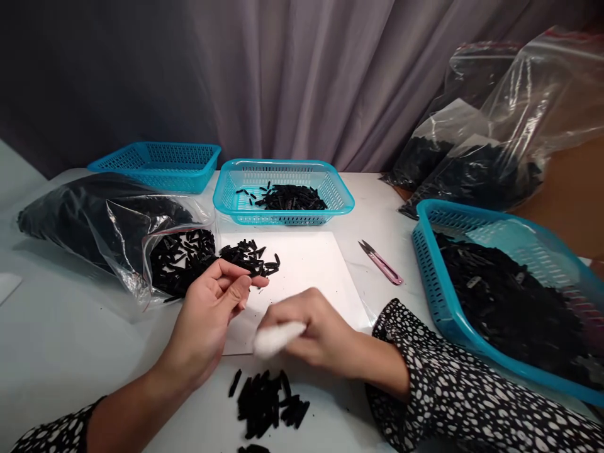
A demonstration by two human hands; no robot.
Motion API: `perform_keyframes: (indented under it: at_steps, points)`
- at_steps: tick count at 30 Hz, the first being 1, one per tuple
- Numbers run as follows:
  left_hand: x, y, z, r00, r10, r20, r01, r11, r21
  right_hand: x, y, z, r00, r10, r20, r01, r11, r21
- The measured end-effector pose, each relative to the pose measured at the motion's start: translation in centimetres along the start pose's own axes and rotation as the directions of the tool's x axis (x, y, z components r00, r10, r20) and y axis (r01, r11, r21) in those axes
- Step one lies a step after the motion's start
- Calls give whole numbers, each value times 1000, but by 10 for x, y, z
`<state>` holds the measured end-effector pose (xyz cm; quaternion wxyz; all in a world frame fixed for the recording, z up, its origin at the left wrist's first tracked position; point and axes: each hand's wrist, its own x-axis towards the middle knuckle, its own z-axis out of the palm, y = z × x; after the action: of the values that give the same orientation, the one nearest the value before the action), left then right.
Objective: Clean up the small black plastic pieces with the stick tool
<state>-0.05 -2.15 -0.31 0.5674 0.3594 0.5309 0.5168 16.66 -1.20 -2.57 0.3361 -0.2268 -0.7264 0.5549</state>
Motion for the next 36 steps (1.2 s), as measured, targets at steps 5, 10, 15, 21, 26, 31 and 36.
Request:
perform_keyframes:
  at_steps: [5, 10, 15, 21, 26, 31, 36]
  points:
    - [0, -2, -3, 995, 94, 19, -96, 993, 74, 11, 0, -1, 859, 320, -400, -163, 912, 377]
    - [1, -5, -7, 978, 188, 87, -202, 961, 189, 11, 2, 0, 829, 471, -301, -219, 769, 600]
    - [0, -5, -7, 977, 181, 109, -201, 956, 215, 10, 0, 1, 835, 478, -272, -205, 729, 653]
    - [-2, -1, -5, 986, 106, 125, -123, 983, 137, 10, -1, 0, 842, 492, -221, -212, 678, 704]
    - [0, 6, -1, 1000, -23, 21, 25, 995, -94, 8, 0, -5, 919, 353, -177, -244, 861, 447]
    - [2, 3, 2, 998, 27, 63, -19, 991, -129, -2, 2, -5, 917, 50, 396, -26, 998, -65]
    - [2, -4, -1, 987, 97, 129, -92, 995, -40, -1, 1, -6, 999, -36, 27, 39, 991, -124]
